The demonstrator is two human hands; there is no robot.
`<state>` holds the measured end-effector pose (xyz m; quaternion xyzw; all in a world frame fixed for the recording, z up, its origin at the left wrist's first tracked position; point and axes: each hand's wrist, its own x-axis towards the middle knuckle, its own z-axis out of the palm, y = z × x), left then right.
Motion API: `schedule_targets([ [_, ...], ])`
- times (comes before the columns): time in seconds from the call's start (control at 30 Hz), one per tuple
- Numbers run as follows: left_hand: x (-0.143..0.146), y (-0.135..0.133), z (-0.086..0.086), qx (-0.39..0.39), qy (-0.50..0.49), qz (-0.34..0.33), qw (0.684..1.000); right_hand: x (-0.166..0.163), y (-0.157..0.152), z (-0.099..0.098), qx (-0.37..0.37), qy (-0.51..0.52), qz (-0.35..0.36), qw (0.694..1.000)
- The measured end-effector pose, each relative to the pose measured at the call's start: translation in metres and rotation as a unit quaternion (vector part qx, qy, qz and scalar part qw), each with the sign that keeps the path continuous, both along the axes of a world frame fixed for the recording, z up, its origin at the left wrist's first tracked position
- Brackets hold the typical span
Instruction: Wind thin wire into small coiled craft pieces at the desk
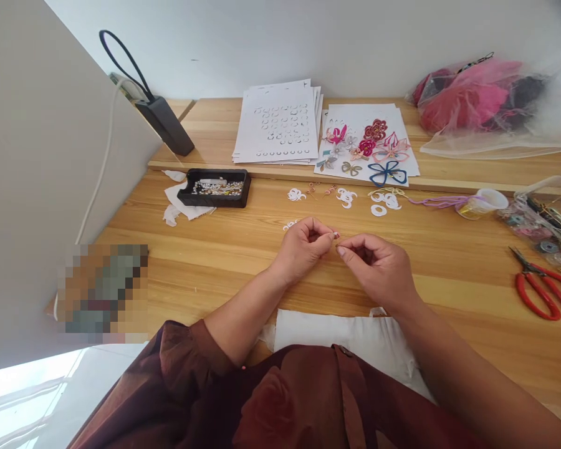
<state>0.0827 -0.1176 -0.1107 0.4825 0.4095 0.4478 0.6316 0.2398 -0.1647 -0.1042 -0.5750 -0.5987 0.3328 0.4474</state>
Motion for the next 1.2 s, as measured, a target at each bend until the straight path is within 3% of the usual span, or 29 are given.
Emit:
schedule_targets([
  [0.17, -0.001, -0.001, 0.002, 0.02, 0.019, -0.033, 0.999, 0.006, 0.0, 0.004, 0.124, -0.081, -0.02, 0.989],
  [0.3, -0.002, -0.004, 0.005, 0.016, 0.029, -0.078, 0.996, 0.011, 0.005, 0.006, 0.147, -0.058, -0.029, 0.987],
  [0.57, -0.004, -0.005, 0.007, -0.006, 0.032, -0.119, 0.992, 0.012, 0.012, 0.004, 0.015, 0.089, -0.022, 0.996],
  [0.87, -0.002, -0.004, 0.005, -0.027, -0.052, -0.082, 0.995, 0.007, 0.014, -0.004, -0.15, 0.267, -0.001, 0.952],
  [1.03, -0.001, -0.002, 0.003, -0.034, -0.062, -0.044, 0.997, 0.004, 0.01, -0.002, -0.143, 0.203, 0.009, 0.969],
  [1.2, 0.0, -0.001, 0.001, -0.034, -0.022, -0.002, 0.999, 0.0, 0.003, 0.0, -0.046, 0.035, 0.014, 0.998],
])
